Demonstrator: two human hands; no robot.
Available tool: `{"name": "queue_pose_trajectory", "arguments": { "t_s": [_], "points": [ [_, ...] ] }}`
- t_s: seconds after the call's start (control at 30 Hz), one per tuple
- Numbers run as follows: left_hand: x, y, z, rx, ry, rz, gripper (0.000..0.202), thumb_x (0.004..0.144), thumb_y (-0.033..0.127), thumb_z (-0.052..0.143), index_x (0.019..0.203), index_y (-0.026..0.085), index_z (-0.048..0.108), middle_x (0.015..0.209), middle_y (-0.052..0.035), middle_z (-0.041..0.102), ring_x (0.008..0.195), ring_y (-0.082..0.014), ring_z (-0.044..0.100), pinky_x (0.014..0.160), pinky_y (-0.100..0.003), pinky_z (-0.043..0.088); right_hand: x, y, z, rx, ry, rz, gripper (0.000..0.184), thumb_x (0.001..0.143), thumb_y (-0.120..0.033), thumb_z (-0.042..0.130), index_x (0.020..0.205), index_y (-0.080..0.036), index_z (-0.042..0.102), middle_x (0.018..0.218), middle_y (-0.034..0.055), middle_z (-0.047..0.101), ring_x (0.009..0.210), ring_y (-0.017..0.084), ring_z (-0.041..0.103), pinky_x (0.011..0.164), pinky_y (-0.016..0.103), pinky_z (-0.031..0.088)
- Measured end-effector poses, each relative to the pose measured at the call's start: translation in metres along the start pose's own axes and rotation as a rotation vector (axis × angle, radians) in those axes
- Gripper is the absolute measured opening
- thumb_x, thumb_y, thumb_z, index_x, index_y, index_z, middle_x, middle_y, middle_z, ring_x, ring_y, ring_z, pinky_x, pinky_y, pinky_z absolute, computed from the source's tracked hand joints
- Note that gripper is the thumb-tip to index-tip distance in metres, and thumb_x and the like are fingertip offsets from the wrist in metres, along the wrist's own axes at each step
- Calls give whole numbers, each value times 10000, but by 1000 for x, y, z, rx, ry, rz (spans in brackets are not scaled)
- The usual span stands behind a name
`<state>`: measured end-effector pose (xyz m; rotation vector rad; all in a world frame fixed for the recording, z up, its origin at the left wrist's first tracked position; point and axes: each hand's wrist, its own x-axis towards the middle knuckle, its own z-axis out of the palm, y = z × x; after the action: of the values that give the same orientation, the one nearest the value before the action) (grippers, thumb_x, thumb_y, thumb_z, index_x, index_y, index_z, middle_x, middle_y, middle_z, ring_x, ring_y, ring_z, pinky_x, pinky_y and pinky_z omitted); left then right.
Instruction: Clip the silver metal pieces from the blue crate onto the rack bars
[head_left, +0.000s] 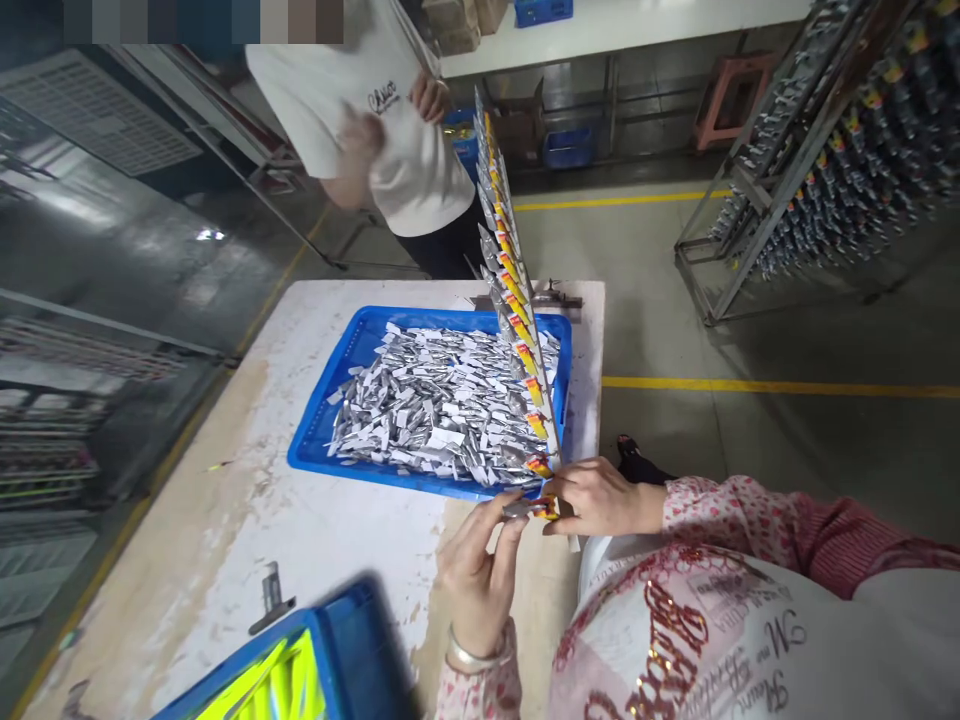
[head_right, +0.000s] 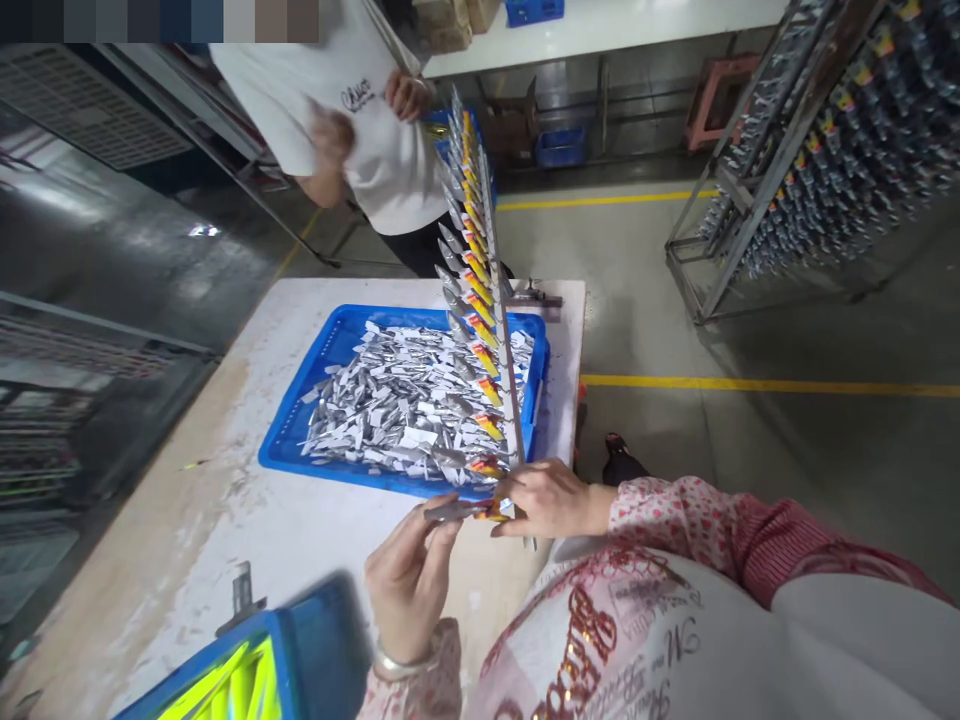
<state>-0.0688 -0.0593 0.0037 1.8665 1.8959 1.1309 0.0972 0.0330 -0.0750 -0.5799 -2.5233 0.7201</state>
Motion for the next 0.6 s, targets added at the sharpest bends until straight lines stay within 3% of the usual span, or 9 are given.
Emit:
{"name": "queue_pose_trajectory", "arguments": {
  "t_s": [0.13, 0.43, 0.5, 0.6],
  "points": [
    [-9, 5, 14, 71, 88, 5, 199, 855, 145, 577, 1033, 176, 660, 876, -65, 729, 769, -166, 681, 695, -247, 522, -1, 2, 1, 11, 22, -13, 335, 800, -419, 684, 962, -127, 656, 801, 50, 683, 730, 179, 652, 670, 276, 485],
    [-6, 5, 18, 141, 68, 164, 264, 848, 94, 571, 1091, 186, 621, 885, -54, 719, 801, -152, 680, 726, -226, 518, -3, 4, 1, 39, -4, 36, 336, 790, -440, 691, 937, -139, 662, 815, 54, 679, 748, 176, 650, 699, 259, 483],
    [-11, -1, 23, 118, 95, 111, 233, 850, 109, 571, 1064, 180, 632, 909, -58, 722, 827, -161, 683, 758, -236, 527, -1, 3, 2, 43, -25, 41, 360, 796, -460, 677, 952, -135, 659, 819, 60, 676, 751, 177, 648, 707, 259, 486],
    [-20, -9, 32, 65, 173, -120, 231, 891, 173, 507, 1081, 180, 638, 983, -68, 724, 897, -188, 685, 782, -264, 543, -1, 6, 2, 70, -36, -10, 445, 804, -520, 644, 994, -117, 648, 828, 78, 673, 749, 187, 642, 706, 265, 489]
  ]
}}
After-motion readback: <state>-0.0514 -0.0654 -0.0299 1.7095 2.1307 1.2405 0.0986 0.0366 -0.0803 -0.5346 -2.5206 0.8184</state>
